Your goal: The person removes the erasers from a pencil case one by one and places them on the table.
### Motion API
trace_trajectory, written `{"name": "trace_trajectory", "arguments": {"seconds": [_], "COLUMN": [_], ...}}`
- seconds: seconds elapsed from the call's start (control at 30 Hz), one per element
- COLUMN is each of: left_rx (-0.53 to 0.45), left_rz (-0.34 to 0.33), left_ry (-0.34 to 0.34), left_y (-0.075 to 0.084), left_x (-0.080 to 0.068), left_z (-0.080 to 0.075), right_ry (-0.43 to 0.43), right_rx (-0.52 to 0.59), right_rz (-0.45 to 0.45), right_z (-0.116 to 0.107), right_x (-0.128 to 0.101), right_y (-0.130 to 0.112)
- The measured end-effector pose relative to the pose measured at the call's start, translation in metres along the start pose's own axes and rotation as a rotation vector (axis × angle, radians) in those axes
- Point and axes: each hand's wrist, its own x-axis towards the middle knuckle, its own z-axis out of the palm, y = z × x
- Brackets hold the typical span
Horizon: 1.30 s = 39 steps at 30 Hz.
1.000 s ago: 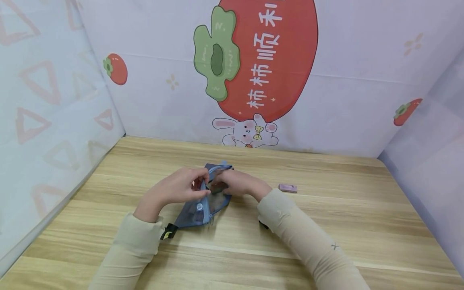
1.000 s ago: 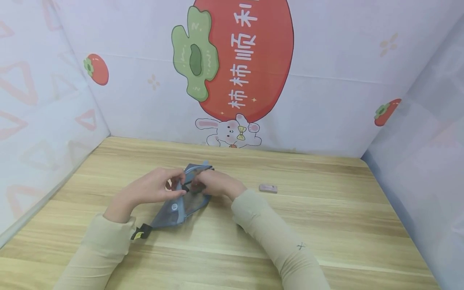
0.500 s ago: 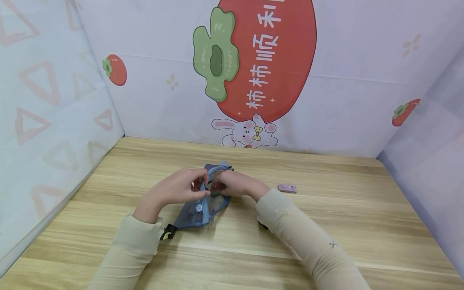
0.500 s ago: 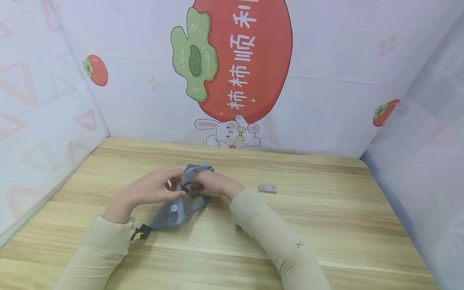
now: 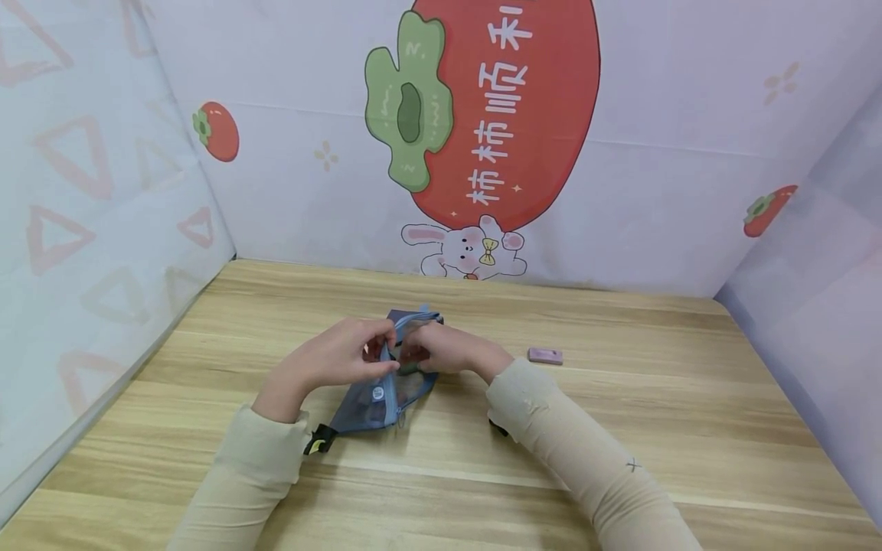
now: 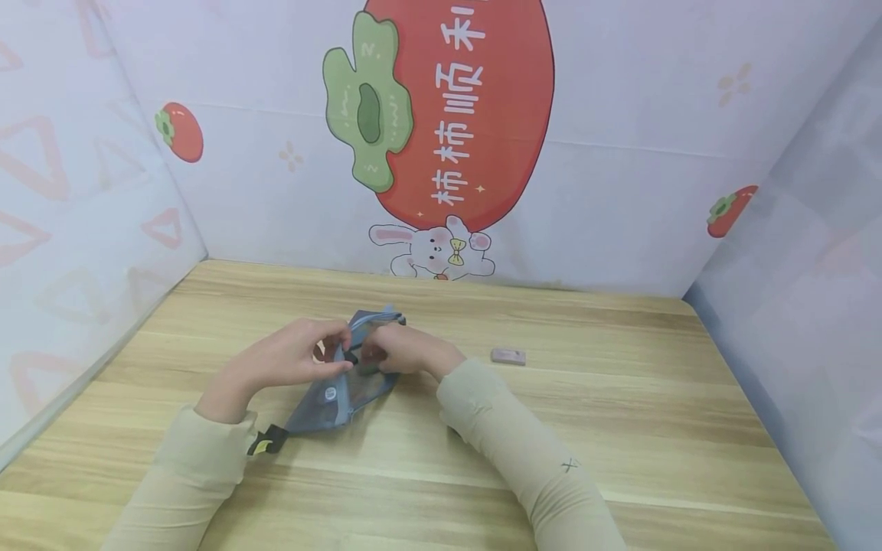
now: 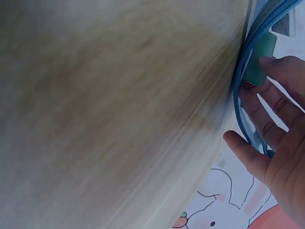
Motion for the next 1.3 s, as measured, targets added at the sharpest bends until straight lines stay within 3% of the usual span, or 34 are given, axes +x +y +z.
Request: {"name": "trace_trajectory", "arguments": {"seconds": [0.8,1.3], "left_rx": [-0.016,-0.003], "left_rz": [0.012,0.023], "left_ry": [-0.006,-0.001], "left_y": [0.003,0.001], "left_x": [0.0,0.001], "left_z": [-0.001,0.002], "right_ry": [0.029,0.045], "right_rx": [0.074,0.053], "right_rz": [0.017,0.007], "right_z": [-0.007,-0.006], "right_x": [-0.012,-0.021], "right_y": [-0.007,-0.005]}}
